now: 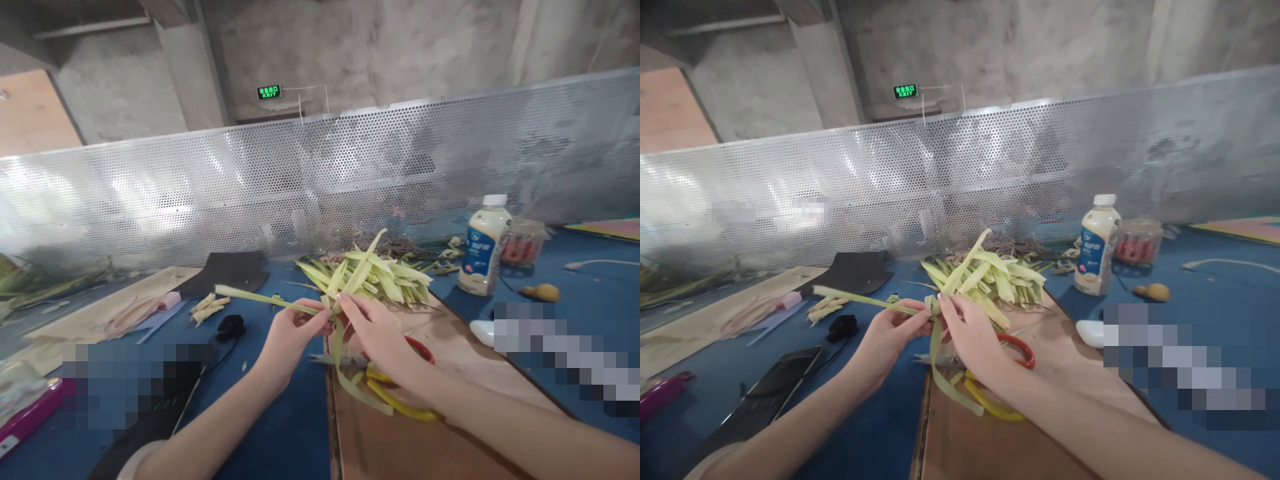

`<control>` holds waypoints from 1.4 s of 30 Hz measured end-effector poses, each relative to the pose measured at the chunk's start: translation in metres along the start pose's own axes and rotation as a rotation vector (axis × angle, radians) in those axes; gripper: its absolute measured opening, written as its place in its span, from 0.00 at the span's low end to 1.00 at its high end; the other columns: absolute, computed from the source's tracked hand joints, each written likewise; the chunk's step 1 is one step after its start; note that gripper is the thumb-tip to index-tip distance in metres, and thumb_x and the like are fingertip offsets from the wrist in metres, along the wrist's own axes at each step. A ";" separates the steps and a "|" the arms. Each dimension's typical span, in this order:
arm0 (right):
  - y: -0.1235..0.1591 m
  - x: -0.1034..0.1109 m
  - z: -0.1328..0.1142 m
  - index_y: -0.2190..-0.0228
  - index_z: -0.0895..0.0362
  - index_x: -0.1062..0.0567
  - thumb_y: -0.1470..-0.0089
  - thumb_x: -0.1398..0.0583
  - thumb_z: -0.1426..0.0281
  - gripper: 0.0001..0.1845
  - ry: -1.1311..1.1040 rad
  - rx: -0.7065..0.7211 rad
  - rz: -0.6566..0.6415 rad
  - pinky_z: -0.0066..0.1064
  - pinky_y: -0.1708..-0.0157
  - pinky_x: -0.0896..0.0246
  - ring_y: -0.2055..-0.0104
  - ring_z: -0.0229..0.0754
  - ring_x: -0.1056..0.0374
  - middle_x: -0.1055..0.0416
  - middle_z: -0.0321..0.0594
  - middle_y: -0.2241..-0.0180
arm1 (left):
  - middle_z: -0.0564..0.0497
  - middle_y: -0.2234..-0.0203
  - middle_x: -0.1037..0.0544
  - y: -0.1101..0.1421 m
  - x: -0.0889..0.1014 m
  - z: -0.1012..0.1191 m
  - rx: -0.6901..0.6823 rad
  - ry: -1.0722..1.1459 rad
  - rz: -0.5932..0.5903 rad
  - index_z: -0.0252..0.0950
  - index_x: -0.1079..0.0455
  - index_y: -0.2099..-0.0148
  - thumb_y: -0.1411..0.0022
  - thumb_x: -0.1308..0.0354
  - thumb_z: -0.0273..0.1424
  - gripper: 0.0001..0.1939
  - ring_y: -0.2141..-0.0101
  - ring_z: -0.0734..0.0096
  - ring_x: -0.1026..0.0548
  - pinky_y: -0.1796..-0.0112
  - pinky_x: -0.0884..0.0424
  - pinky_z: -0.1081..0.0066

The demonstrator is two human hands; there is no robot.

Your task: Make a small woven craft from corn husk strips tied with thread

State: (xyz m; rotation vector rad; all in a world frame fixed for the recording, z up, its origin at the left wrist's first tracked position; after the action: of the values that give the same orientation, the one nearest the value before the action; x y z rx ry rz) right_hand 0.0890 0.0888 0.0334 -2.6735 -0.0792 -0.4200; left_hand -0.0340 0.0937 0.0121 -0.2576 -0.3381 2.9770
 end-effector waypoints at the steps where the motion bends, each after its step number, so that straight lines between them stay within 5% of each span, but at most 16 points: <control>1: 0.000 0.001 0.000 0.80 0.57 0.34 0.45 0.52 0.59 0.19 0.033 0.019 0.005 0.27 0.76 0.46 0.79 0.37 0.37 0.35 0.32 0.83 | 0.53 0.76 0.26 0.000 0.000 0.000 0.006 0.006 -0.001 0.33 0.32 0.70 0.51 0.39 0.32 0.08 0.74 0.75 0.28 0.66 0.30 0.72; 11: -0.003 0.001 -0.004 0.83 0.56 0.39 0.45 0.50 0.62 0.18 0.141 0.095 0.005 0.28 0.77 0.51 0.80 0.36 0.43 0.40 0.32 0.84 | 0.53 0.78 0.27 0.005 -0.004 0.001 0.065 0.059 0.020 0.32 0.34 0.71 0.50 0.40 0.32 0.08 0.76 0.78 0.29 0.70 0.31 0.75; 18: 0.000 -0.010 -0.002 0.74 0.55 0.31 0.47 0.48 0.64 0.10 0.083 0.129 -0.104 0.27 0.77 0.48 0.77 0.37 0.39 0.33 0.34 0.78 | 0.55 0.78 0.28 0.003 0.001 0.001 0.048 0.042 0.039 0.32 0.34 0.70 0.50 0.40 0.31 0.08 0.75 0.78 0.30 0.68 0.31 0.74; 26: -0.001 -0.006 -0.006 0.77 0.56 0.31 0.49 0.46 0.64 0.10 0.057 0.129 -0.136 0.25 0.78 0.49 0.78 0.35 0.41 0.35 0.32 0.80 | 0.54 0.77 0.28 0.001 0.003 0.000 0.017 -0.032 0.029 0.33 0.33 0.70 0.50 0.41 0.32 0.07 0.74 0.74 0.28 0.66 0.30 0.70; 31: -0.003 -0.004 -0.001 0.79 0.57 0.30 0.54 0.43 0.70 0.06 -0.133 0.069 -0.120 0.24 0.78 0.49 0.78 0.34 0.42 0.35 0.31 0.81 | 0.53 0.76 0.26 0.000 0.002 0.001 -0.001 -0.059 0.035 0.33 0.34 0.70 0.50 0.41 0.33 0.08 0.72 0.72 0.27 0.65 0.29 0.69; 42: 0.000 -0.024 0.032 0.80 0.57 0.34 0.56 0.42 0.61 0.13 -0.578 -0.285 -0.104 0.26 0.84 0.44 0.85 0.34 0.40 0.38 0.30 0.86 | 0.54 0.76 0.25 0.002 0.003 0.006 -0.047 -0.104 0.074 0.35 0.32 0.70 0.51 0.40 0.33 0.08 0.72 0.71 0.25 0.61 0.29 0.67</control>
State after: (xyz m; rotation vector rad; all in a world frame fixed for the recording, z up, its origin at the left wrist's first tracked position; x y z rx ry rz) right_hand 0.0749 0.1030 -0.0016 -2.9938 -0.3533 0.3503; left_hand -0.0384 0.0905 0.0172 -0.1231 -0.4195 3.0650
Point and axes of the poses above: each hand's wrist, its own y-axis away from the middle knuckle, its own x-axis out of the back of the hand, z = x × y, the point moved 8 cm from there along -y, towards the middle knuckle
